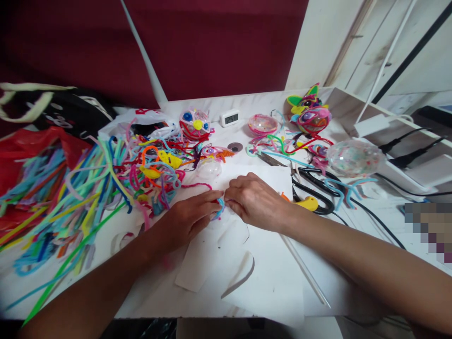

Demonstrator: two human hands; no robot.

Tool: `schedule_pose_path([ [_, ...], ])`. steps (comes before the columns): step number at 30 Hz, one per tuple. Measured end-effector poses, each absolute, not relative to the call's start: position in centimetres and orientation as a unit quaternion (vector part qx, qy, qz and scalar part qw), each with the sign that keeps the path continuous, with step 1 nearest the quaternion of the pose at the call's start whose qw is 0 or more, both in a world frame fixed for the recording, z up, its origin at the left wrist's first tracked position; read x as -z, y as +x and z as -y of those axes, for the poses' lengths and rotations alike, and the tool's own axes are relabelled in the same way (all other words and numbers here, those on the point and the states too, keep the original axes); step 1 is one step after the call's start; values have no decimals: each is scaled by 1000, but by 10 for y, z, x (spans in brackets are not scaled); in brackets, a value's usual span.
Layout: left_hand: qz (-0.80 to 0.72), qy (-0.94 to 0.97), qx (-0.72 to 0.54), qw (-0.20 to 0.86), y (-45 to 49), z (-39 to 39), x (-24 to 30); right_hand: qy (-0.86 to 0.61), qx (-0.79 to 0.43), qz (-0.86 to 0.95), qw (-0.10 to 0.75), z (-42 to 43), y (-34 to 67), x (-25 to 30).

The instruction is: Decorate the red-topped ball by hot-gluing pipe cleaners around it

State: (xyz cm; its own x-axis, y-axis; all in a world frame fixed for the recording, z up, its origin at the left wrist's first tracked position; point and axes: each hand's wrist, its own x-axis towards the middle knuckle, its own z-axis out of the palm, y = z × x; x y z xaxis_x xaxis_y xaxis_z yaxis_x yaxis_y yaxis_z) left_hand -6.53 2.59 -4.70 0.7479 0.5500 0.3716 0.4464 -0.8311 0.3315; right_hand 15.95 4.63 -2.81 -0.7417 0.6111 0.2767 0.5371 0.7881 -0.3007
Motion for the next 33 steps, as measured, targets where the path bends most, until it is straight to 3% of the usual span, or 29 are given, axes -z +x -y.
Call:
schedule_pose_path([
  [33,-277,929,-221,110,-64,-25,45,-349,-108,920,142,-49,151,22],
])
